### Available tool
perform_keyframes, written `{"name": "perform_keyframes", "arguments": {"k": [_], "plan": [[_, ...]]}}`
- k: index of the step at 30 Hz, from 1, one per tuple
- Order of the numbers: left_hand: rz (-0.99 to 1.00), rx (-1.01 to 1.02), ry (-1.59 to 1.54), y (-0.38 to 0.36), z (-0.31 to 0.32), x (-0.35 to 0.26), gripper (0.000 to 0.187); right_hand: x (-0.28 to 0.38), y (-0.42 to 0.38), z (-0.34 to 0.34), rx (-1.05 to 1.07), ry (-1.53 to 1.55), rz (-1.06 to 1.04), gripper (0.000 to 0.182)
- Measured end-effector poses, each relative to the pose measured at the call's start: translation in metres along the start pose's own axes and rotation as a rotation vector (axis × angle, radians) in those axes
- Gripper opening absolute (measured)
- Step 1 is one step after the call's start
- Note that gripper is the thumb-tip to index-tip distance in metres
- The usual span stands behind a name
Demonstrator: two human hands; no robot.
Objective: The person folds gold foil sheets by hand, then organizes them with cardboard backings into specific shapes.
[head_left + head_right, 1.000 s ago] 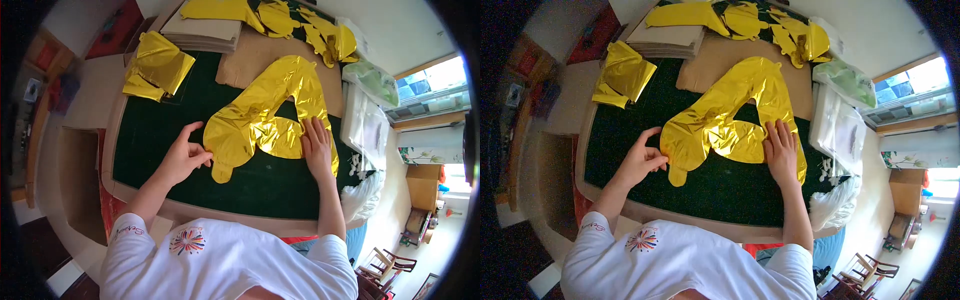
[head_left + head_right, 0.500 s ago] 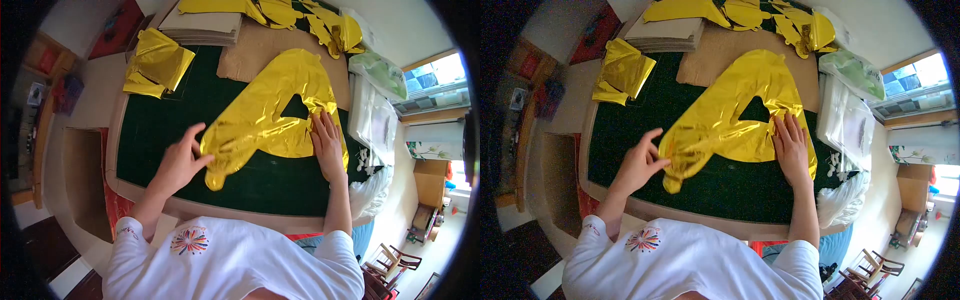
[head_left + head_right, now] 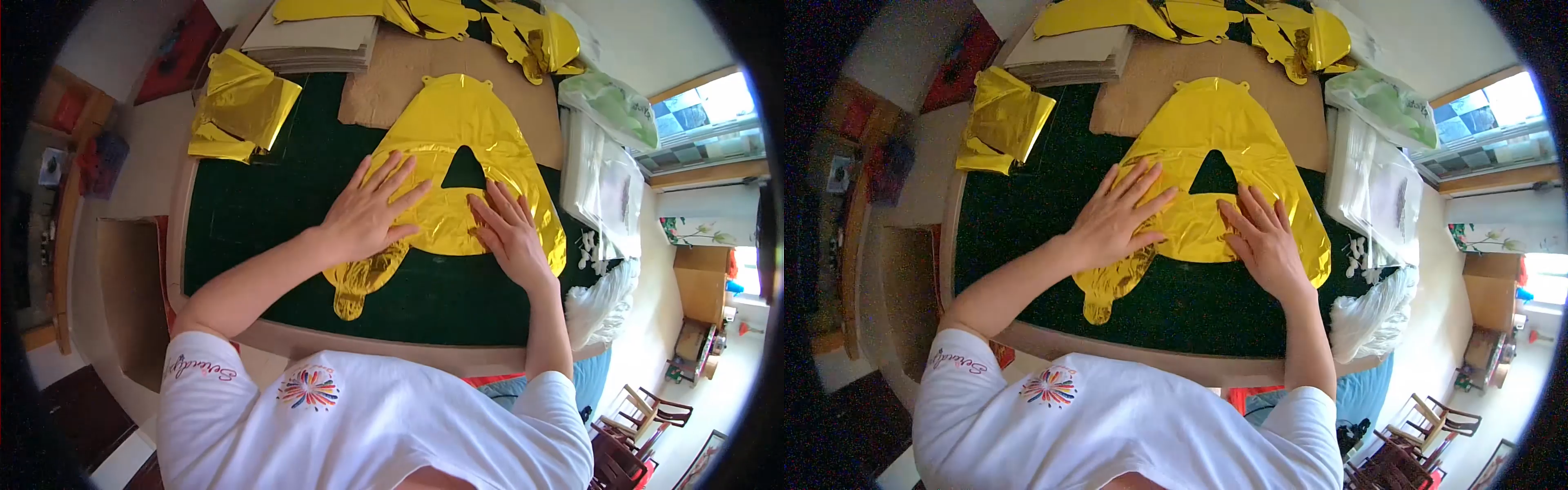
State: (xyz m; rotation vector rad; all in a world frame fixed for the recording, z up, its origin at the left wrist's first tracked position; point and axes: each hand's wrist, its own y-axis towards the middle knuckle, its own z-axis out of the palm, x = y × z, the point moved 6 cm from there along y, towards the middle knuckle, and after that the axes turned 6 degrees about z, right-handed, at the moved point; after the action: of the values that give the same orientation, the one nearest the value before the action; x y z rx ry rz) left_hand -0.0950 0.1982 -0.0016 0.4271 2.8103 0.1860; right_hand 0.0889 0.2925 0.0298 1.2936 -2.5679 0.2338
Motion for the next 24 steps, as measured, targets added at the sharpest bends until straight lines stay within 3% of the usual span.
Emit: {"name": "perform_keyframes", "arguments": {"k": [3,5,8,13,18,20,24], "plan": [[-0.020,-0.058,0.017,0.019,-0.022,0.012,0.060,-0.010,0.002,-0.008,-0.061,0.143,0.060,0.045],[-0.021,-0.104,0.052,0.046,-0.026,0.028,0.060,-0.019,0.004,-0.024,-0.254,0.042,0.088,0.045],[-0.009,-0.073,0.078,0.076,-0.007,0.034,0.059,-0.029,-0.002,-0.010,-0.083,-0.058,0.175,0.047],[0.027,0.026,0.093,0.075,0.009,0.040,0.058,-0.043,0.004,-0.036,-0.159,-0.069,0.183,0.040],[0.028,0.043,0.084,0.076,0.005,0.039,0.058,-0.098,0.090,-0.090,-0.333,-0.095,0.281,0.036],[0.007,0.077,0.064,0.077,0.005,0.038,0.058,-0.124,0.133,-0.101,-0.463,-0.224,0.168,0.037],[0.016,0.050,0.073,0.077,0.010,0.040,0.057,-0.199,0.215,-0.085,-0.469,-0.284,0.246,0.036]]}}
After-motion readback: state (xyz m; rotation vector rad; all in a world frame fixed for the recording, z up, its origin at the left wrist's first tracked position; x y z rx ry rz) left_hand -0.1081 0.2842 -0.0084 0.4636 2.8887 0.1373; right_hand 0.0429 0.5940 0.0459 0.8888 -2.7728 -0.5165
